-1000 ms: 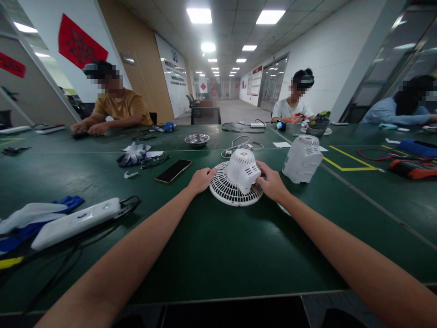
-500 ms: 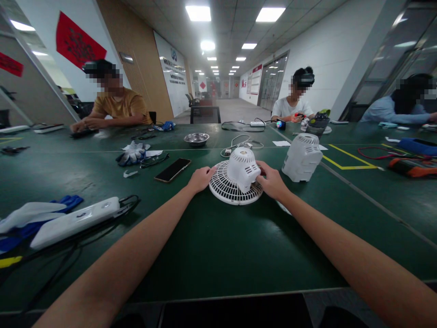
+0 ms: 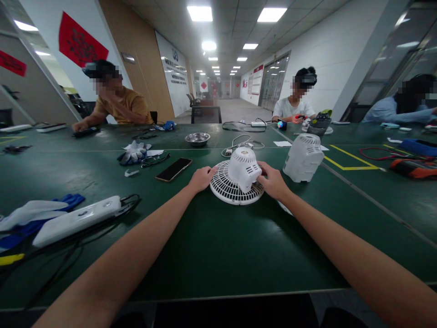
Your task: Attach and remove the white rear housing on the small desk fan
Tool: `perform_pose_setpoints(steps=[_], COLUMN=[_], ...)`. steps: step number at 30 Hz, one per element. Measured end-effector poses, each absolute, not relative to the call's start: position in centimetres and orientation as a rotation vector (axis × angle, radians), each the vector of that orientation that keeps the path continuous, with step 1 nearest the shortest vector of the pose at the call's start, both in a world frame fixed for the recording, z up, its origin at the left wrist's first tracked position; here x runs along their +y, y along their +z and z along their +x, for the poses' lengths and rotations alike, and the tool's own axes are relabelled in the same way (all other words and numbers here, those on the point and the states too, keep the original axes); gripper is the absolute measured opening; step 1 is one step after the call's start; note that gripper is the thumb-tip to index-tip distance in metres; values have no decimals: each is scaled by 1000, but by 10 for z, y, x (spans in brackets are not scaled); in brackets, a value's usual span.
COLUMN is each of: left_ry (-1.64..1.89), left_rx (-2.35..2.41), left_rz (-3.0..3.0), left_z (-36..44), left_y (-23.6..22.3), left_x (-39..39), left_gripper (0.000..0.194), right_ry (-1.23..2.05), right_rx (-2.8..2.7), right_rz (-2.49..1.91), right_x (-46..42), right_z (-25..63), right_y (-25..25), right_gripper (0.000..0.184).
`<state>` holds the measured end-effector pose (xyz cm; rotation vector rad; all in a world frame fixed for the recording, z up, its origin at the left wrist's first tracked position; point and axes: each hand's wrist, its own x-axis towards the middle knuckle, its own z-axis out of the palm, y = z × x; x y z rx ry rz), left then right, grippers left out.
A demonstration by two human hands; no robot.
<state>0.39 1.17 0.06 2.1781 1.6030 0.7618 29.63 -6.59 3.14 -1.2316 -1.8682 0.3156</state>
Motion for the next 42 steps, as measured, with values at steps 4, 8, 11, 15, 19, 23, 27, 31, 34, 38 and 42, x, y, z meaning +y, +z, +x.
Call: perform_pose_setpoints(steps=[4, 8, 11, 15, 19, 23, 27, 31, 34, 38, 42], left_ry=[755, 765, 765, 762, 749, 749, 756, 724, 718, 739, 744], left_rx=[1606, 1607, 1611, 1615, 1616, 1606, 1618, 1644, 1642, 1624, 1600], left_rz=[2166, 2180, 2183, 2187, 2184, 2164, 2163, 2169, 2159, 2145, 2143], left_z=[4, 4, 3, 3, 3, 2, 3, 4, 4, 3, 3], left_y=[1, 1, 0, 0, 1, 1, 1, 3, 3, 3, 2], left_x=[11, 12, 13, 13, 12, 12, 12, 12, 11, 11, 10], left_gripper=[58, 60, 59, 59, 59, 59, 57, 58, 57, 56, 57], right_ry=[318, 316, 304, 315, 289, 264, 270, 268, 255, 256, 259], right_rx=[-1875, -1875, -1870, -1878, -1910, -1930, -1936, -1942, -1941, -1939, -1941], right_rz=[-1213, -1204, -1207, -1201, -1228, -1253, -1244, -1249, -1251, -1255, -1248], right_x=[-66, -66, -66, -67, -66, -64, -63, -64, -64, -63, -63], right_z=[297, 297, 297, 296, 298, 300, 300, 299, 299, 300, 299], right_y=[31, 32, 32, 33, 34, 34, 33, 35, 35, 34, 33], right_gripper=[55, 54, 54, 54, 55, 54, 50, 50, 50, 50, 50])
